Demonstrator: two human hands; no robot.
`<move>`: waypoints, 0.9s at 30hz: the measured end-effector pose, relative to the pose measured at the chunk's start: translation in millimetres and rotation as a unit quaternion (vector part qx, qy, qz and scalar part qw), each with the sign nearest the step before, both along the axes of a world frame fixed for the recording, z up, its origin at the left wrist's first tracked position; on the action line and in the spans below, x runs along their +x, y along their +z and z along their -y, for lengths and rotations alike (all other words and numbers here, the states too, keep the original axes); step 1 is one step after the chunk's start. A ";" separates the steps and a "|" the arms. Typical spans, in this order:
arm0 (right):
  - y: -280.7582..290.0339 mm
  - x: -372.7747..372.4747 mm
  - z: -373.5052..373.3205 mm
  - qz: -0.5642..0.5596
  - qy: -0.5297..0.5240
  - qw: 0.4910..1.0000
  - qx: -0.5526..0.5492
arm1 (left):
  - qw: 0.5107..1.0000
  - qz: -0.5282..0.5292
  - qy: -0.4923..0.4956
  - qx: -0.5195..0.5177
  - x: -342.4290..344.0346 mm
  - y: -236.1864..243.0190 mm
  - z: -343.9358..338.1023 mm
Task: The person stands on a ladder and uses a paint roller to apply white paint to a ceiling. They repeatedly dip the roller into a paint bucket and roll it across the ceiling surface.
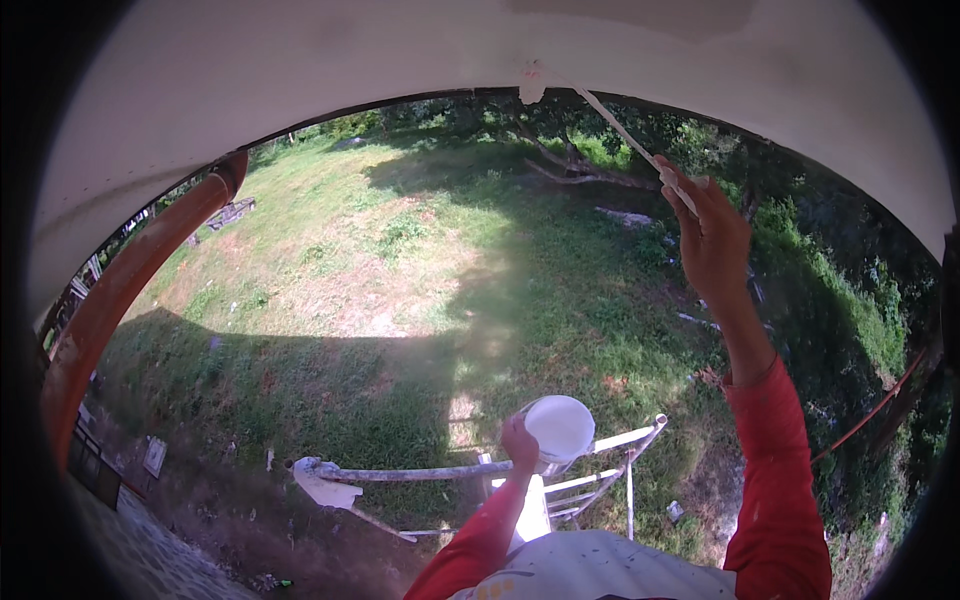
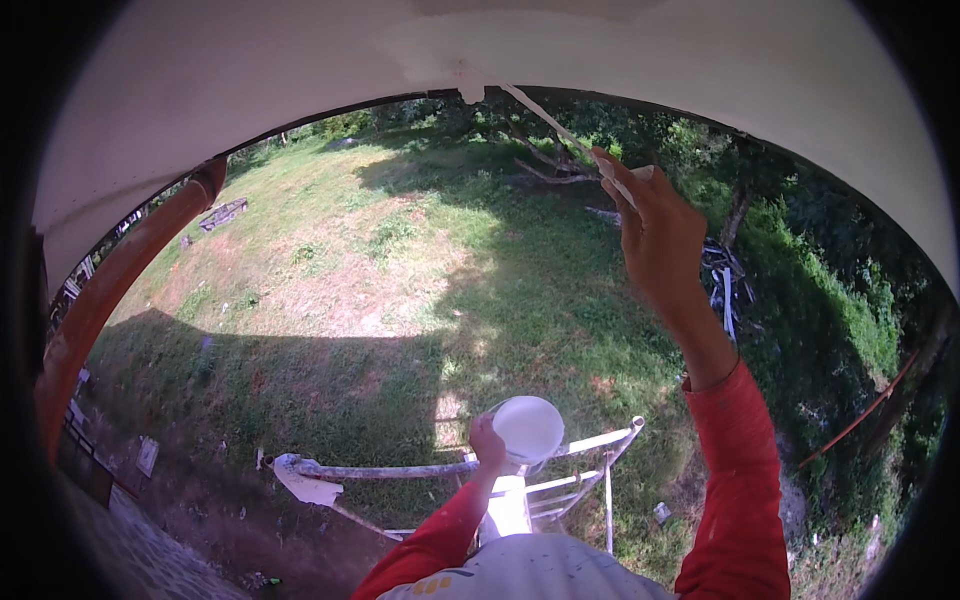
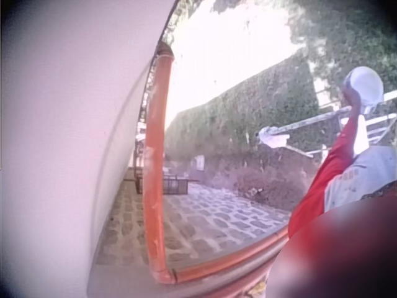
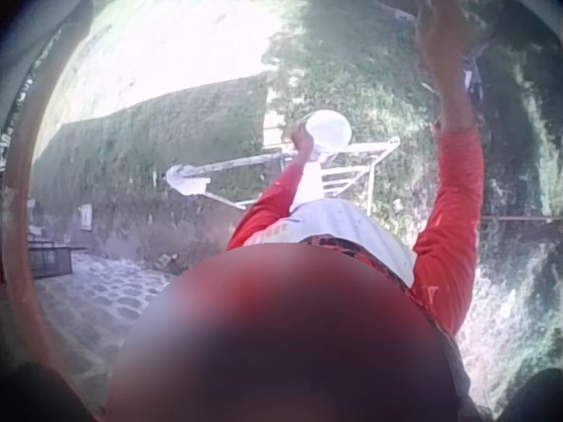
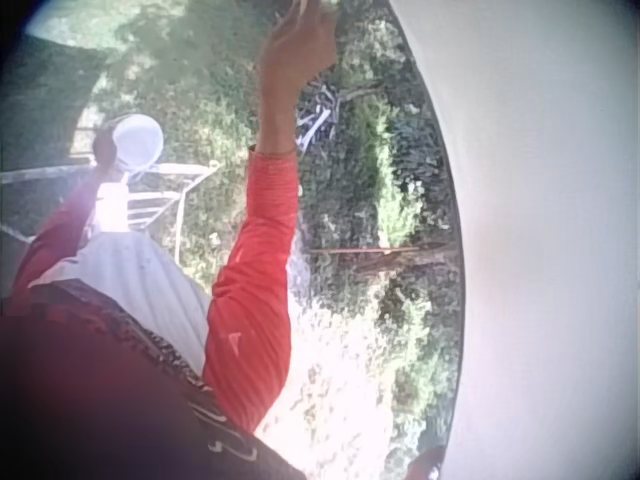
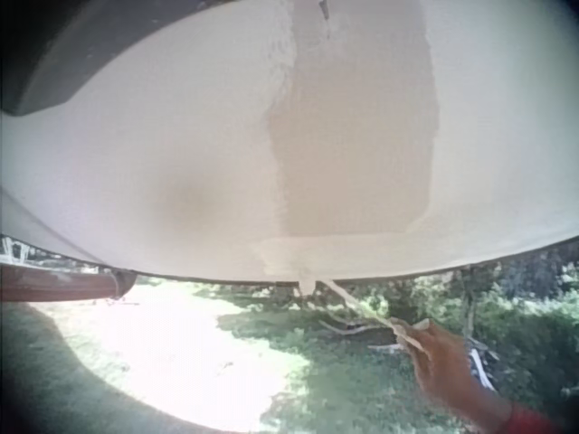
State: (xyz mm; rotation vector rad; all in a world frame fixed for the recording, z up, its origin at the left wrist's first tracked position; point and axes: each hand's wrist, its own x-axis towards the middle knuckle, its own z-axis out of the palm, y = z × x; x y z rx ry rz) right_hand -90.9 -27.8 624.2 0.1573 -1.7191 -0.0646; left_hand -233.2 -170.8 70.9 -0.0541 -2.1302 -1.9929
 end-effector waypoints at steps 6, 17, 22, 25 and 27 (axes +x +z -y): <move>18.4 -41.0 15.1 -0.011 0.006 1.000 0.027 | 1.000 0.010 0.022 0.011 3.4 1.4 -1.1; 9.5 -35.9 20.7 -0.005 0.007 1.000 -0.008 | 0.999 0.020 0.018 -0.032 6.7 9.0 2.3; 17.2 -50.2 25.7 0.006 0.026 0.999 0.025 | 0.999 0.005 0.012 -0.029 3.8 5.2 0.7; 12.4 -55.7 23.1 0.009 0.009 0.999 0.030 | 1.000 -0.010 0.015 0.000 4.5 5.9 0.7; 3.8 -52.3 13.6 0.017 0.001 1.000 -0.004 | 1.000 0.006 0.015 0.025 6.2 6.9 0.4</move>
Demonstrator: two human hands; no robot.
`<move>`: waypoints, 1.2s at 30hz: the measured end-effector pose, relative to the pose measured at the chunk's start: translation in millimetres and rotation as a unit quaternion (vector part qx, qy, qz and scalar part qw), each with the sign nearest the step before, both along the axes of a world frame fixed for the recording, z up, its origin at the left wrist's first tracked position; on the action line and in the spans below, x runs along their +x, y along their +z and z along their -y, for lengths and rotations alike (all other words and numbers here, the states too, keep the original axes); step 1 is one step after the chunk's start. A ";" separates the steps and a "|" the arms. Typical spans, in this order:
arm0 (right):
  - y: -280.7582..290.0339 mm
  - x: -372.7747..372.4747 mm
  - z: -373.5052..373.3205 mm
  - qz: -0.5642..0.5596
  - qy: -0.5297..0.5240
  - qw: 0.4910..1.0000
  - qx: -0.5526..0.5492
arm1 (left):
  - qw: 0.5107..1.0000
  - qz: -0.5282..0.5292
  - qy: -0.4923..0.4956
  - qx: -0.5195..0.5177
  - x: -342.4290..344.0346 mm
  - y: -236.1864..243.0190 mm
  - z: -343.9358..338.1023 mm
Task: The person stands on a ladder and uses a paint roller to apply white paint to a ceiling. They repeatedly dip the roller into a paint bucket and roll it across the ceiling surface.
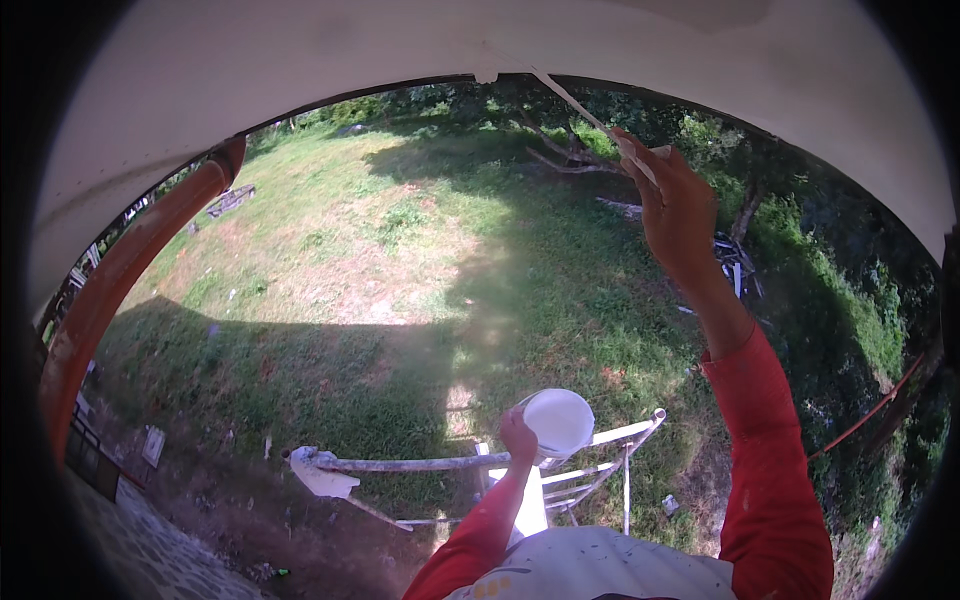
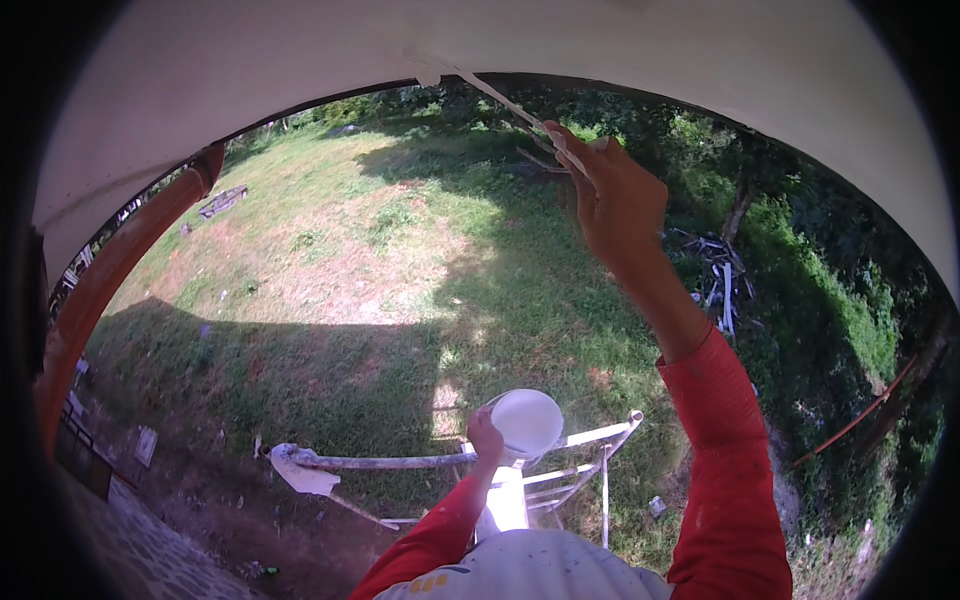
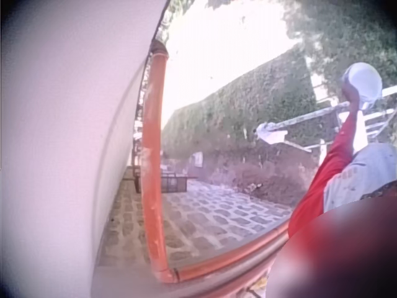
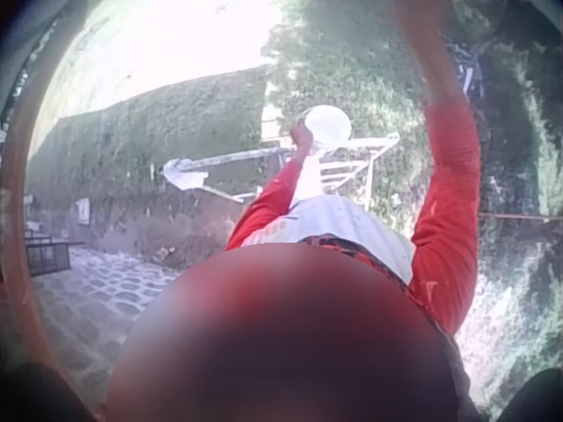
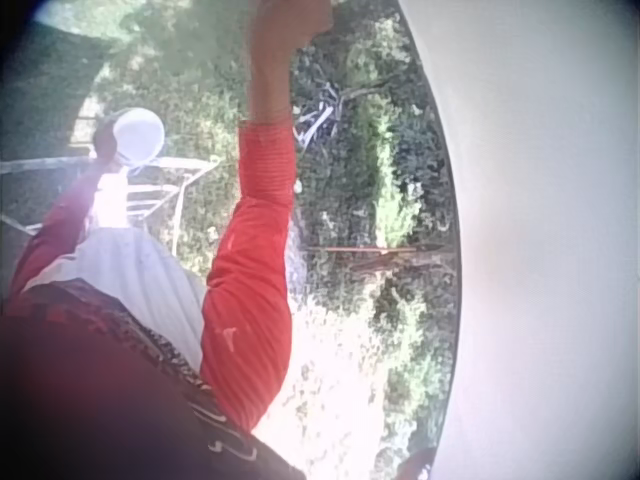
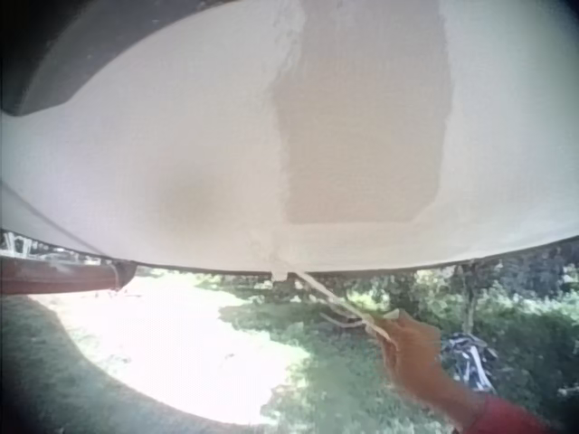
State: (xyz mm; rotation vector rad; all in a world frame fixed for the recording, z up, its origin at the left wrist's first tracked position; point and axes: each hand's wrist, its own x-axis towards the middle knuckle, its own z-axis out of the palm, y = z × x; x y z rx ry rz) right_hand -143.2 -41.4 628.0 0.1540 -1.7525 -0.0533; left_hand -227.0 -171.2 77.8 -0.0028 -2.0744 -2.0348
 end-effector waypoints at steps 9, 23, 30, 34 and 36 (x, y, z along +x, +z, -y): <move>1.8 -23.4 -28.0 -0.061 -0.002 0.997 0.051 | 1.000 0.027 -0.008 0.005 -2.8 -2.6 -1.0; -12.9 -1.8 -29.0 -0.063 0.028 0.998 -0.013 | 1.000 0.002 -0.008 -0.023 7.3 14.3 3.2; 13.6 1.4 13.7 -0.050 0.054 0.997 0.021 | 0.999 -0.002 -0.026 -0.028 6.7 7.2 4.3; 14.6 17.2 24.1 -0.013 0.039 0.999 0.000 | 0.999 -0.005 -0.006 -0.032 3.5 2.6 0.7; 8.6 31.4 22.9 -0.035 0.051 0.997 -0.037 | 1.000 -0.018 -0.003 -0.018 2.4 -3.2 -1.3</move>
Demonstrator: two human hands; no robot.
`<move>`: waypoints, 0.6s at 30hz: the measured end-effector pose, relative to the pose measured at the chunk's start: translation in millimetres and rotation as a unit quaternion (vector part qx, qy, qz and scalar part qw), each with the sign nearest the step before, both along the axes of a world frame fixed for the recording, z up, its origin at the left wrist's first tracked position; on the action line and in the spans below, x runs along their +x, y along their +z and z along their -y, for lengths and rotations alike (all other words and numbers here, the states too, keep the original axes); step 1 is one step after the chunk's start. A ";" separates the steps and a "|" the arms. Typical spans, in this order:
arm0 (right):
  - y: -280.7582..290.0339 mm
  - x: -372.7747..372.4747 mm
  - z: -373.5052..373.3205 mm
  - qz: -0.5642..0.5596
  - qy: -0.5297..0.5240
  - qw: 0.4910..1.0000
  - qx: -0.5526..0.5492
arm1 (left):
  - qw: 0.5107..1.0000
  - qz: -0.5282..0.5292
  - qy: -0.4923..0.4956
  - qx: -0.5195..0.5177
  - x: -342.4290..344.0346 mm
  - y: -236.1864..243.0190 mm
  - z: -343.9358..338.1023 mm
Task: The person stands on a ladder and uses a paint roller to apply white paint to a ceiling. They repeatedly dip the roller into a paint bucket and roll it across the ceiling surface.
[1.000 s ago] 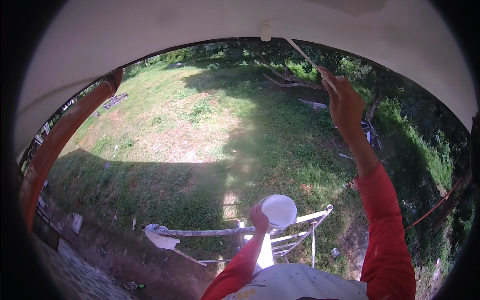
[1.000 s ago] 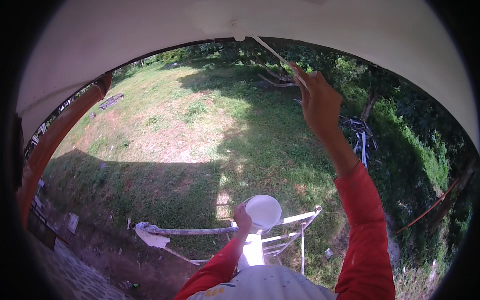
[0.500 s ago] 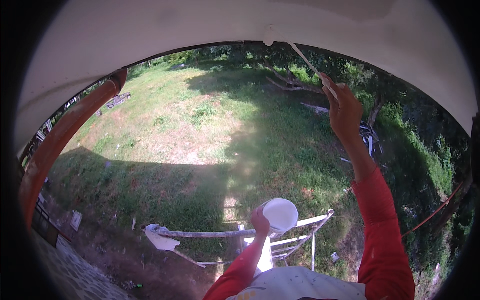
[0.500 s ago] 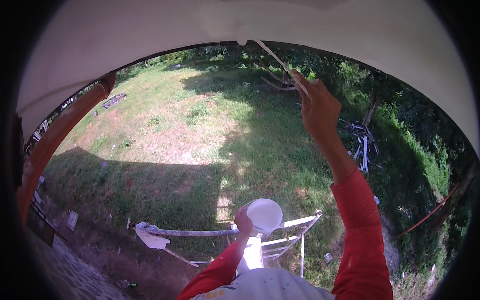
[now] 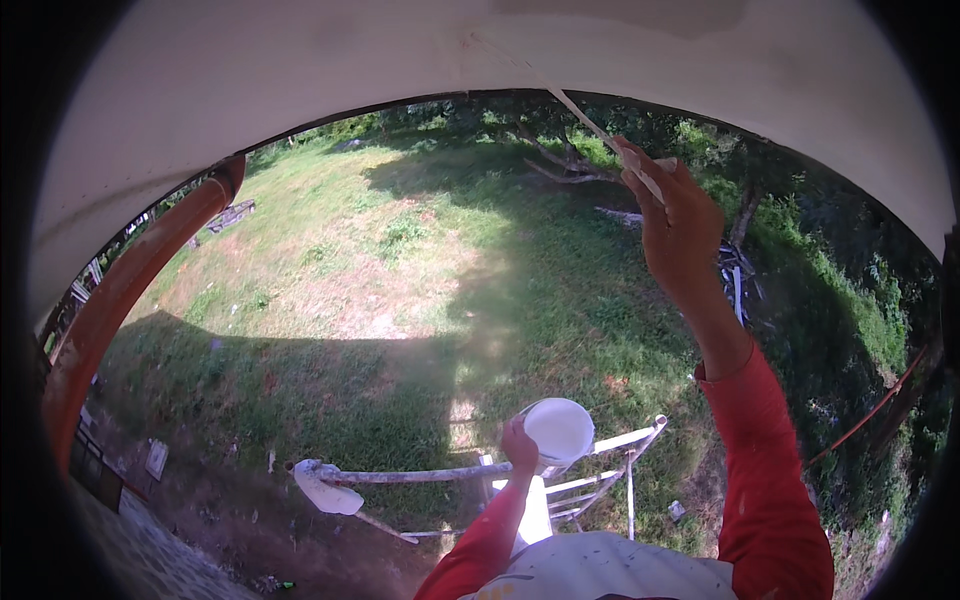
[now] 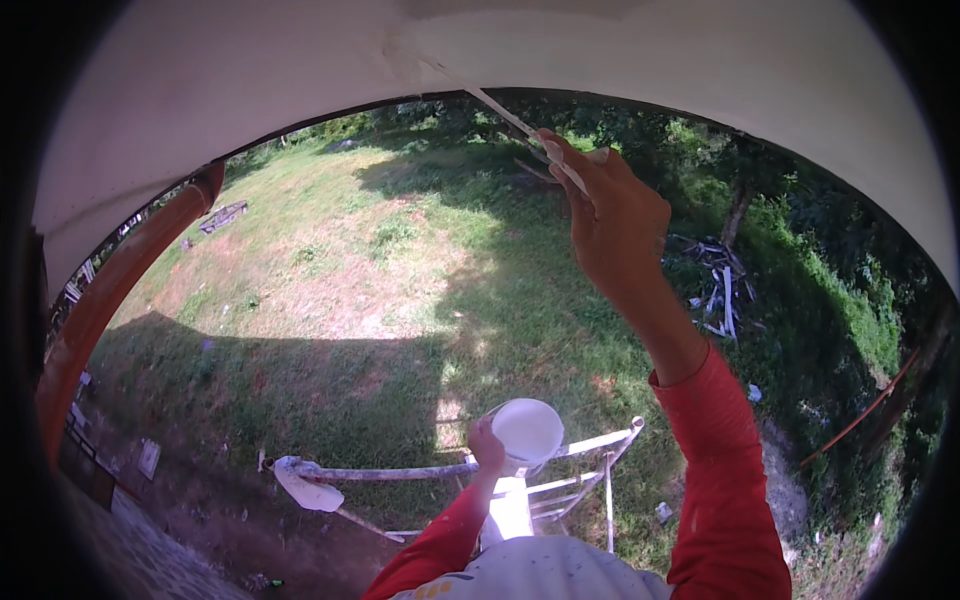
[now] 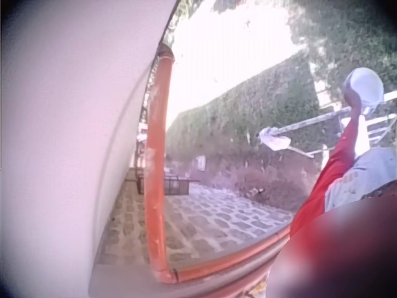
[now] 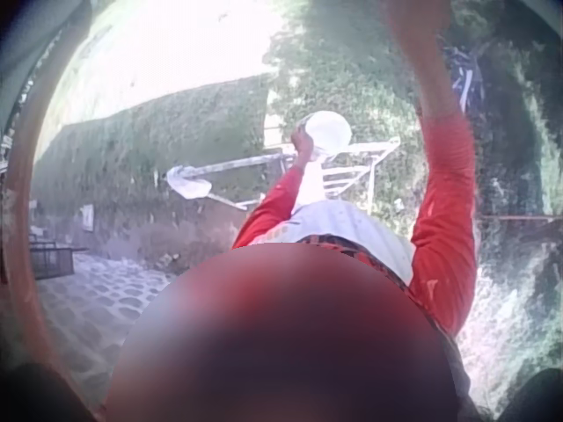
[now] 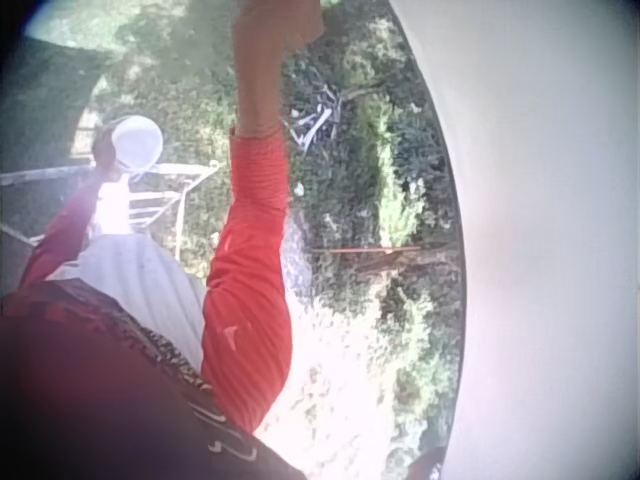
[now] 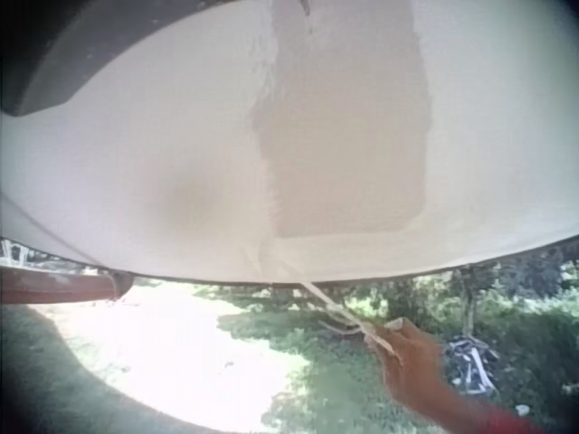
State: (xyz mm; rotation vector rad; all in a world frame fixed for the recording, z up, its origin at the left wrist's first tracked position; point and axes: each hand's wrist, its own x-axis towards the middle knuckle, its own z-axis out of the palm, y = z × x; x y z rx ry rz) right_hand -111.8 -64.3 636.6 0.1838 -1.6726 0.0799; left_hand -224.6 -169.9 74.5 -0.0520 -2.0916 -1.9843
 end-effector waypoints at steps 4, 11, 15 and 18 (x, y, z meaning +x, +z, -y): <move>4.6 7.7 -0.2 -0.065 0.050 0.996 0.022 | 0.996 -0.056 0.012 -0.064 -5.2 -14.6 0.4; -25.2 14.3 13.1 0.047 0.124 0.991 -0.021 | 1.000 0.010 -0.005 -0.017 6.0 12.3 2.7; -107.7 51.7 2.2 0.201 0.199 0.941 -0.187 | 0.996 0.032 -0.036 0.079 16.7 34.9 2.7; -188.9 81.2 -0.1 0.260 0.279 0.795 -0.471 | 0.996 0.047 -0.028 0.065 15.1 34.1 1.5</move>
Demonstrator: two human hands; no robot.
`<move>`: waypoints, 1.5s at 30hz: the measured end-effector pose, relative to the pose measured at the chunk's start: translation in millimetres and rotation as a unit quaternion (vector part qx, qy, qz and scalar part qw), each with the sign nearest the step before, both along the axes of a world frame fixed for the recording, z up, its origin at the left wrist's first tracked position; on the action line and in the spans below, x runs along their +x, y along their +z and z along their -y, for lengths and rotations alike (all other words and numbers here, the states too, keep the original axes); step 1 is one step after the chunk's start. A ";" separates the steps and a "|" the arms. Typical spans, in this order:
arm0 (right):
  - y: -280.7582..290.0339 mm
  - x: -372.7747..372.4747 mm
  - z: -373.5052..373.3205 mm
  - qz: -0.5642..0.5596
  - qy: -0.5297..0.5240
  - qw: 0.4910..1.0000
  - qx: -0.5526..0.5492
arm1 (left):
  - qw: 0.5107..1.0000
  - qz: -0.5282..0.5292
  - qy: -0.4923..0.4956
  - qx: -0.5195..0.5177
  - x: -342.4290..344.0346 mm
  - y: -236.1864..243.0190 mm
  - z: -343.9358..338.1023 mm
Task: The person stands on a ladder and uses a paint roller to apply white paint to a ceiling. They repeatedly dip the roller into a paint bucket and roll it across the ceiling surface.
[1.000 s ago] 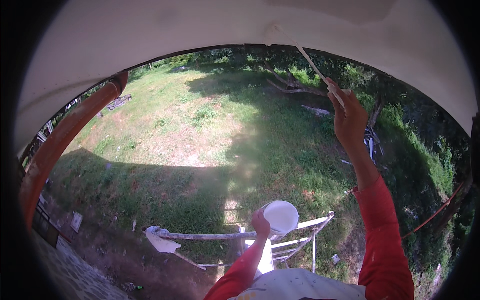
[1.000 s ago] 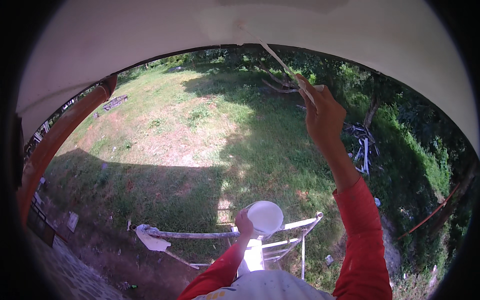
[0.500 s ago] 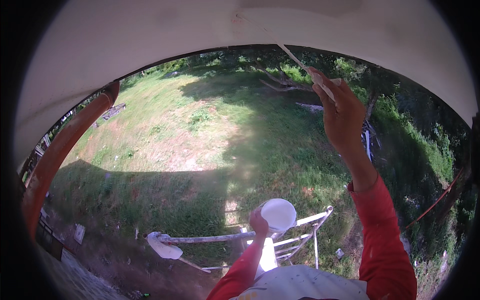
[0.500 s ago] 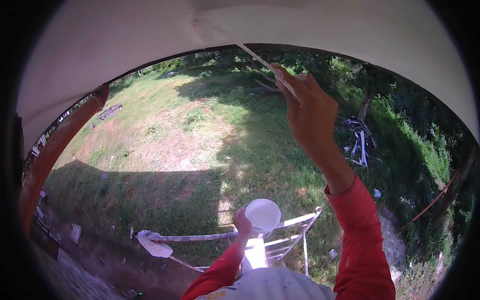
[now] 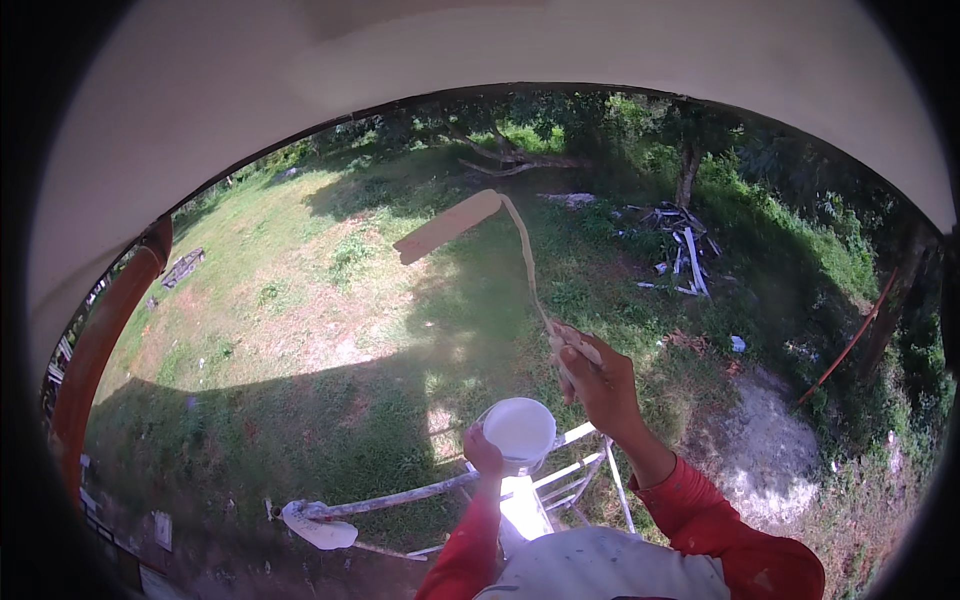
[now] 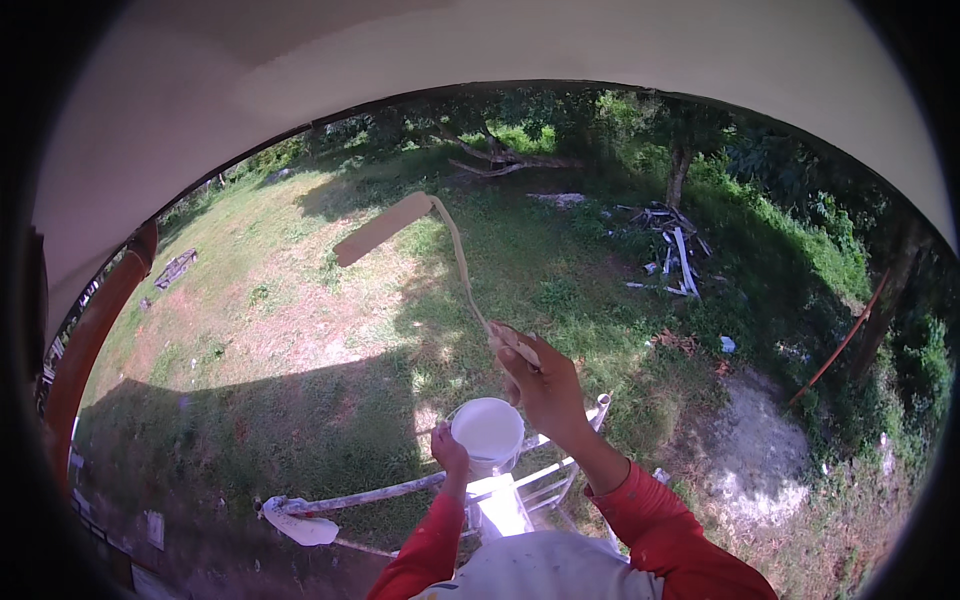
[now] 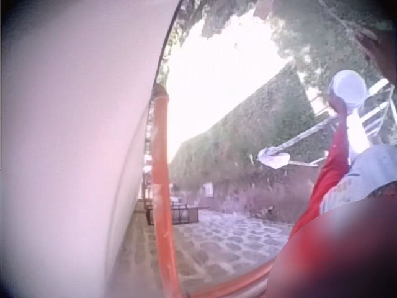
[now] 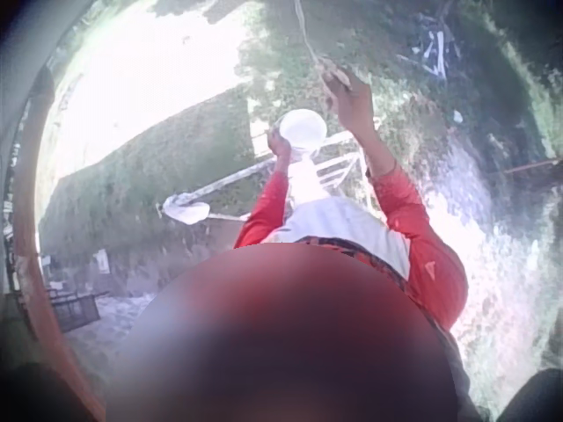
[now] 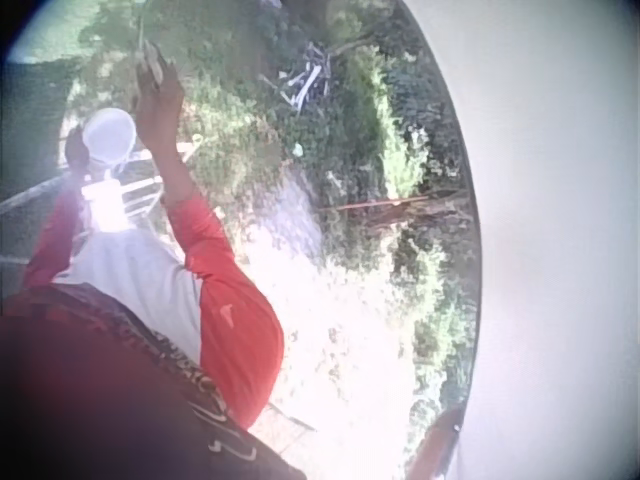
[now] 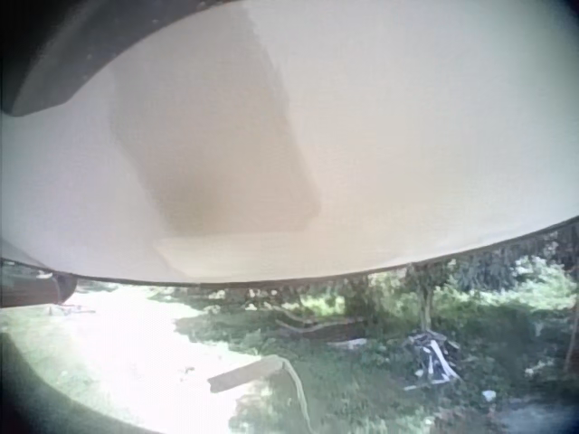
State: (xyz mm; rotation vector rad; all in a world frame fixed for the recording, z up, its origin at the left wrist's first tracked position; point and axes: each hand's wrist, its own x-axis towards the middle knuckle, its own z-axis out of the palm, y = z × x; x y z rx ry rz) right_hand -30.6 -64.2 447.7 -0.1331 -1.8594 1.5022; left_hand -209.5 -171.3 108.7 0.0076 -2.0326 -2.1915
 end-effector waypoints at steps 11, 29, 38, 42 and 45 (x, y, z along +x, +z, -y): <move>-190.4 75.5 -23.1 0.247 -0.095 0.956 -0.126 | 0.998 0.008 0.017 -0.056 -27.1 -41.9 -4.1; -202.5 44.6 -16.8 0.478 0.068 0.873 0.072 | 0.999 0.002 0.017 -0.047 -13.7 -40.3 -1.6; -182.9 -1.8 -33.4 0.431 0.161 0.873 0.160 | 0.999 0.006 0.035 -0.041 -16.1 -57.1 -6.6; -208.4 -32.8 -29.2 0.361 0.088 0.914 0.162 | 0.999 0.000 0.029 -0.032 -17.0 -57.0 -5.6; -218.4 -68.9 -28.1 0.344 0.061 0.910 0.223 | 1.000 0.008 0.018 -0.016 -17.2 -54.1 -5.3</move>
